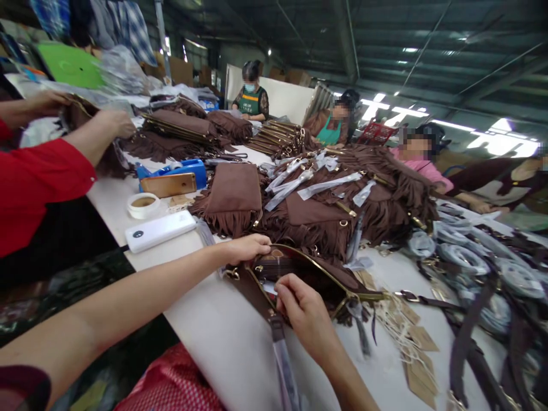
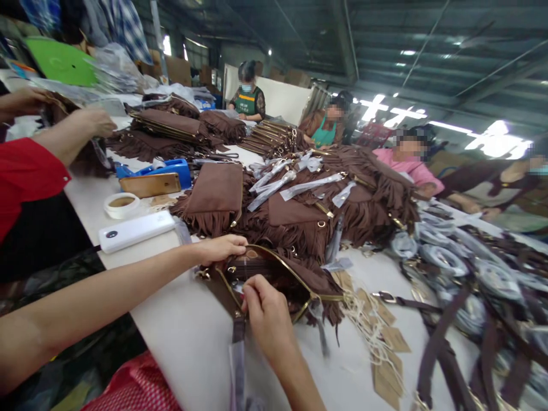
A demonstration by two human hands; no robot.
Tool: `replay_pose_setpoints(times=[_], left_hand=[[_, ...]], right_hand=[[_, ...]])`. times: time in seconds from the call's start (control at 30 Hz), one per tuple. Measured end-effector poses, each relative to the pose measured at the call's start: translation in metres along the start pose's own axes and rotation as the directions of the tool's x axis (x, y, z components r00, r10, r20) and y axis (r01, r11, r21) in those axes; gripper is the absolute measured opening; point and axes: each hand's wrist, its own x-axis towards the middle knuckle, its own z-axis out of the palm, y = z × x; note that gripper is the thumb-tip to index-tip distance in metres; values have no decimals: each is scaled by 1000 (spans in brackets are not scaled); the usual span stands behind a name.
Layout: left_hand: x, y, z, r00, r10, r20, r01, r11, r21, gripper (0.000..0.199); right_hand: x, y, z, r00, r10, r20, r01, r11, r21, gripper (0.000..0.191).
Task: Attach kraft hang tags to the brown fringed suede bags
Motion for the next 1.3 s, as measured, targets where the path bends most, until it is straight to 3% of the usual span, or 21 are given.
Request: replay_pose_setpoints(times=[0.1, 0.23, 0.4, 0.5, 0.57, 0.67, 0.7, 0.8, 0.9, 1.07, 1.3], left_hand=[[4, -23, 5, 997, -61, -40, 55, 991, -118, 25], [5, -32, 9, 996, -41, -76, 26, 982, -189, 30], [4, -25, 13, 980, 100, -174, -125, 982, -139, 10], [-13, -9, 7, 952, 229, -203, -249, 965, -81, 29], [-30, 2, -1, 913, 388, -123, -384, 922, 52, 33], [-55, 7, -9, 831, 540, 135, -553, 774, 307, 28], [-61, 5, -9, 828, 535, 168, -556, 749, 360, 28], [-66, -8, -3, 877, 475, 72, -459, 785, 416, 23], [-61, -20, 4, 889, 456, 46, -434, 804, 408, 28], [-48, -25, 10, 905, 424, -26, -385, 844, 375, 8], [-42, -25, 6, 934, 352, -56, -319, 896, 309, 4]], right_hand=[[16, 17, 8, 999, 43, -15, -42, 997, 66, 25], [20, 28, 19, 999, 51, -7, -50, 989, 137, 26], [23, 24, 27, 994, 110, -4, -105, 958, 268, 29], [25, 22, 27, 984, 178, -7, -163, 915, 370, 32], [25, 22, 25, 971, 237, 12, -218, 873, 437, 37], [24, 22, 24, 951, 304, 57, -290, 809, 511, 48], [23, 22, 25, 947, 313, 66, -300, 795, 527, 51], [23, 21, 28, 948, 312, 67, -295, 778, 555, 54], [22, 19, 31, 949, 309, 62, -289, 775, 563, 56], [20, 19, 24, 947, 317, 59, -292, 765, 575, 55], [10, 20, 10, 949, 267, 165, -304, 914, 269, 40]])
